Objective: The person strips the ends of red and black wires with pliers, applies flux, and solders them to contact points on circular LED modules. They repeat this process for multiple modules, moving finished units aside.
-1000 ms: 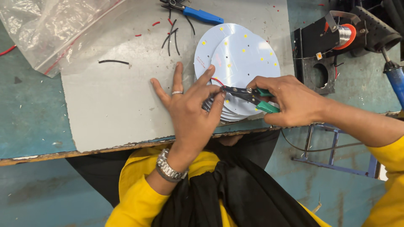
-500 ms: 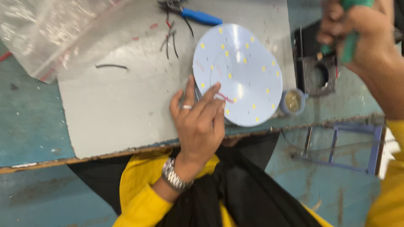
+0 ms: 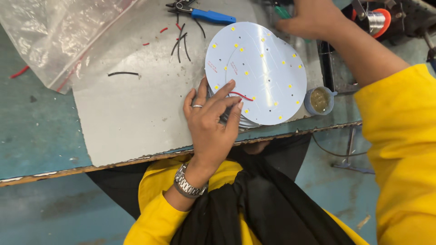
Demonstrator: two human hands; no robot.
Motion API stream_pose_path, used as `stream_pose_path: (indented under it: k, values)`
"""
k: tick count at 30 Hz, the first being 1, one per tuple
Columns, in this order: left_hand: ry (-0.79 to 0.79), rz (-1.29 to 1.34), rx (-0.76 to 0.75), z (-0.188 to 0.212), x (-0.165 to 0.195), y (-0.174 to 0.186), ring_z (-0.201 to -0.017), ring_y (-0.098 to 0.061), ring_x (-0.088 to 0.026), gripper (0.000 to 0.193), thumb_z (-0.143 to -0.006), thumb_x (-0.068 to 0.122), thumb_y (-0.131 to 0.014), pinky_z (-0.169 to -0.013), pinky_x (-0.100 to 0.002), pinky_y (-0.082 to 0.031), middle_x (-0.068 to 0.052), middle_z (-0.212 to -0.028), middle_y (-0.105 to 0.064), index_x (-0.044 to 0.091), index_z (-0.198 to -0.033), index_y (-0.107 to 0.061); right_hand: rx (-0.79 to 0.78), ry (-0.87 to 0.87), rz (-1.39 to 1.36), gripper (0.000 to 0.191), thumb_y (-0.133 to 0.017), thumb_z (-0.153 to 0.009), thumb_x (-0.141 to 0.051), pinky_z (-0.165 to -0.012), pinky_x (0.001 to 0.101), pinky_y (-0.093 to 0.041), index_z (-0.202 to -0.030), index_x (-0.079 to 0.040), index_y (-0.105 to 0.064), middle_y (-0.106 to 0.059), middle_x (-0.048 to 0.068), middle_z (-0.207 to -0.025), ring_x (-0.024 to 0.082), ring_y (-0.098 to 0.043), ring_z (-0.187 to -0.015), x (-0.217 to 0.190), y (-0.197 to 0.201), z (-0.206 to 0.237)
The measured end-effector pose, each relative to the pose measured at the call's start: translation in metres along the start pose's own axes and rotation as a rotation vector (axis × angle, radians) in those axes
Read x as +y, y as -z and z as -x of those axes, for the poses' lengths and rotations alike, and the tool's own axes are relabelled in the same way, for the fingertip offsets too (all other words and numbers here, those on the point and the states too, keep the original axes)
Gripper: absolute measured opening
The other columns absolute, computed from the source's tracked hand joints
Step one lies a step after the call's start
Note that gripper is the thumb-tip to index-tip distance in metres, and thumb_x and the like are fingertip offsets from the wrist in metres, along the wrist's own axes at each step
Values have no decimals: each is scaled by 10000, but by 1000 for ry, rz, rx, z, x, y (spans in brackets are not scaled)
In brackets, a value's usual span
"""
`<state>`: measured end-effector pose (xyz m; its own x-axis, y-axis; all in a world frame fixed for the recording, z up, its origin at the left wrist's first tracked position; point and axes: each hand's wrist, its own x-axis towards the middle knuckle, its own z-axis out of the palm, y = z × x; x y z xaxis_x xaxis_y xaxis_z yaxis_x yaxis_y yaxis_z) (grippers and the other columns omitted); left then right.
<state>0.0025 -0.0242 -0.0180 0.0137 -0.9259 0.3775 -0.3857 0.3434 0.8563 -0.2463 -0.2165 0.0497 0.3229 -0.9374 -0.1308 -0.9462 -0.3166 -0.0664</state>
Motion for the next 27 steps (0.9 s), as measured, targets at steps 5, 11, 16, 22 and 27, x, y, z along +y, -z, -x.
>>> stream_pose_path:
  k: [5,11,16,22,27]
  values:
    - [3,-23,-2,0,-2,-1,-1456,-470,-366,74,-938,175,-734,-1230,-496,-227,-5,-1291,-736,110,-965,-756,57,-123,-141,523,-767,-925,-397,-817,450,-540,-1267,-16,-667,-706,233,-1033,366,-690,-919,-28,15,49]
    - [32,-15,-41,1,-4,0,-1446,-440,-330,90,-886,204,-780,-1206,-482,-245,-103,-1490,-547,140,-949,-785,215,429,-437,293,-766,-893,-122,-1033,430,-516,-1181,-112,-711,-692,65,-1256,288,-639,-1207,-83,-1,125]
    - [41,0,-133,-3,-6,9,-1479,-393,-348,112,-875,216,-790,-1218,-497,-253,-148,-1555,-462,140,-957,-795,366,490,-334,189,-804,-851,-118,-949,415,-521,-1034,-131,-756,-680,53,-1136,288,-610,-1110,-87,-30,121]
    - [78,25,-160,-6,-6,12,-1522,-330,-369,108,-888,233,-783,-1230,-520,-224,-176,-1600,-401,162,-966,-806,448,290,-287,168,-807,-905,-102,-879,387,-527,-1066,-107,-759,-673,37,-1039,258,-622,-1023,-88,-38,109]
    - [91,-30,-172,-9,-6,9,-1563,-245,-394,101,-870,255,-805,-1259,-554,-180,-165,-1624,-378,168,-920,-801,506,328,-404,319,-769,-864,-88,-991,429,-501,-1177,-85,-705,-652,90,-1183,317,-589,-1170,-89,-49,126]
